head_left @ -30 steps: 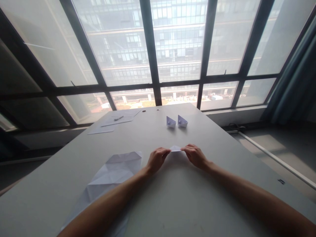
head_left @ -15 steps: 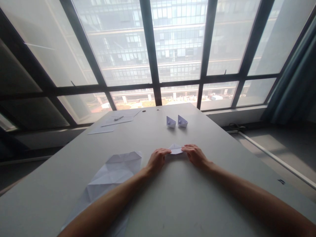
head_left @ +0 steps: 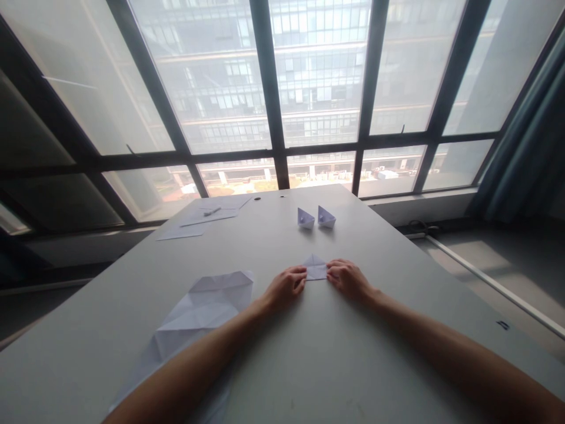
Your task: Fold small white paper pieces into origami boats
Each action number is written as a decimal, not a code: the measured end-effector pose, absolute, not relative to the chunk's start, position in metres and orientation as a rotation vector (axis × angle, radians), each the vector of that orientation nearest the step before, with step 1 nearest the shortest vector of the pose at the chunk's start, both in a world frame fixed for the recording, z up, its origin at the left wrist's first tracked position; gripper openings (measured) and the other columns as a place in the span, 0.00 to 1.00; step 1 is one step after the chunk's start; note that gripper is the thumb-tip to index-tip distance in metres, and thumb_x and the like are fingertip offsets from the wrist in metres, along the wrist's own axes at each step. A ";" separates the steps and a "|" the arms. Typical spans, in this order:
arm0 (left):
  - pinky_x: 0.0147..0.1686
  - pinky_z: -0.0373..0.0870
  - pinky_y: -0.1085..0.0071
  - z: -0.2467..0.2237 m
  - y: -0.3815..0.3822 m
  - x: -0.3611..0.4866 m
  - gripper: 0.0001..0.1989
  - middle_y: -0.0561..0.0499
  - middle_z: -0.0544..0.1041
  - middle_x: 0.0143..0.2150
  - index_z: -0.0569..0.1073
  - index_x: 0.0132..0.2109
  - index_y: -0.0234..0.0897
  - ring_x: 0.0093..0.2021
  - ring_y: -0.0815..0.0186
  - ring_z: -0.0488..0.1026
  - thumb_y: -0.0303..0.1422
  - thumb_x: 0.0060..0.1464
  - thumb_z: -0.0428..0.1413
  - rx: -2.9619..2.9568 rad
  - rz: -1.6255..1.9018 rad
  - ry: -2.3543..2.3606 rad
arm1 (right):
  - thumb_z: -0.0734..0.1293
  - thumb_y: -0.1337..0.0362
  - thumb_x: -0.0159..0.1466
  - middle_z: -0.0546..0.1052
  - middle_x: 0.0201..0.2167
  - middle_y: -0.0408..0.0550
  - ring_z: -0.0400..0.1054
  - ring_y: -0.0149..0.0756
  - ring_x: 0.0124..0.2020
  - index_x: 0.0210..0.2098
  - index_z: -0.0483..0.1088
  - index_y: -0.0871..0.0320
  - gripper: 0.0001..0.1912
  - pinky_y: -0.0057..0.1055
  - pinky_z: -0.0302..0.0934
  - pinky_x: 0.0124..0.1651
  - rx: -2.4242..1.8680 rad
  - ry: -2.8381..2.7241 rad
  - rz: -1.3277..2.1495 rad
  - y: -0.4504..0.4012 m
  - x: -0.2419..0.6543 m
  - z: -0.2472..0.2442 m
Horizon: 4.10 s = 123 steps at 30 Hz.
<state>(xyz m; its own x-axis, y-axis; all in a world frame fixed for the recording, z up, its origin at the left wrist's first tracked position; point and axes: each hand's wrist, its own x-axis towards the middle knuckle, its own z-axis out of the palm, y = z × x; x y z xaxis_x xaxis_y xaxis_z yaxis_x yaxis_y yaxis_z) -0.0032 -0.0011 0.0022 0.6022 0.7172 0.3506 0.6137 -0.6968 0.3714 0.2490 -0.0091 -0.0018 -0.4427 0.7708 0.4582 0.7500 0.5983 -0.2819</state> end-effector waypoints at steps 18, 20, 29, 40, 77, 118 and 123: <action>0.68 0.50 0.55 0.008 -0.003 -0.002 0.28 0.43 0.55 0.71 0.53 0.71 0.39 0.71 0.59 0.51 0.42 0.69 0.44 2.786 0.365 0.895 | 0.59 0.53 0.71 0.53 0.70 0.52 0.46 0.41 0.71 0.71 0.49 0.54 0.32 0.43 0.39 0.72 -0.888 -2.607 0.388 -0.012 0.245 -0.002; 0.68 0.51 0.55 0.006 -0.002 -0.001 0.28 0.43 0.56 0.71 0.54 0.71 0.38 0.71 0.59 0.52 0.42 0.69 0.44 2.778 0.375 0.916 | 0.57 0.49 0.71 0.51 0.70 0.53 0.45 0.42 0.71 0.71 0.48 0.56 0.34 0.44 0.38 0.72 -0.960 -2.609 0.374 -0.011 0.245 -0.005; 0.66 0.55 0.54 0.002 -0.001 -0.001 0.24 0.41 0.61 0.68 0.63 0.66 0.38 0.69 0.56 0.57 0.39 0.67 0.47 2.797 0.413 0.940 | 0.52 0.41 0.69 0.47 0.71 0.60 0.38 0.46 0.72 0.70 0.49 0.64 0.41 0.46 0.35 0.71 -1.346 -2.509 0.295 -0.008 0.244 -0.017; 0.66 0.55 0.55 -0.001 0.001 -0.003 0.24 0.41 0.61 0.68 0.61 0.67 0.39 0.69 0.56 0.57 0.39 0.67 0.48 2.790 0.418 0.941 | 0.54 0.42 0.68 0.50 0.70 0.63 0.41 0.47 0.72 0.69 0.51 0.67 0.42 0.45 0.35 0.71 -1.498 -2.404 0.264 -0.012 0.241 -0.016; 0.69 0.50 0.53 0.006 0.000 -0.003 0.25 0.49 0.56 0.71 0.58 0.69 0.43 0.72 0.54 0.49 0.41 0.70 0.41 2.798 0.301 0.936 | 0.64 0.59 0.67 0.74 0.49 0.53 0.63 0.43 0.52 0.45 0.73 0.58 0.12 0.34 0.57 0.55 -1.476 -2.214 0.018 -0.015 0.247 -0.005; 0.69 0.51 0.56 0.006 0.000 -0.003 0.25 0.48 0.58 0.70 0.59 0.69 0.42 0.71 0.56 0.51 0.39 0.68 0.46 2.785 0.348 0.950 | 0.66 0.60 0.66 0.74 0.45 0.51 0.63 0.41 0.49 0.43 0.75 0.57 0.10 0.32 0.55 0.53 -1.498 -2.177 0.070 -0.016 0.246 -0.003; 0.69 0.51 0.55 0.007 0.000 -0.003 0.25 0.47 0.59 0.70 0.59 0.69 0.42 0.71 0.56 0.52 0.39 0.68 0.46 2.781 0.350 0.952 | 0.65 0.59 0.66 0.74 0.46 0.51 0.64 0.41 0.50 0.44 0.75 0.57 0.11 0.33 0.55 0.54 -1.507 -2.180 0.075 -0.017 0.245 -0.001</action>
<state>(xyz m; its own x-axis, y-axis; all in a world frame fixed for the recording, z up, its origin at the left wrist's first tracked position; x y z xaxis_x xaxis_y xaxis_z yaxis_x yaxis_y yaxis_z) -0.0034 -0.0002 0.0065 0.7671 0.6205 0.1626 0.5779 -0.7786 0.2447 0.2455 -0.0169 -0.0007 -0.2741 0.8931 0.3568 0.8663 0.3904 -0.3117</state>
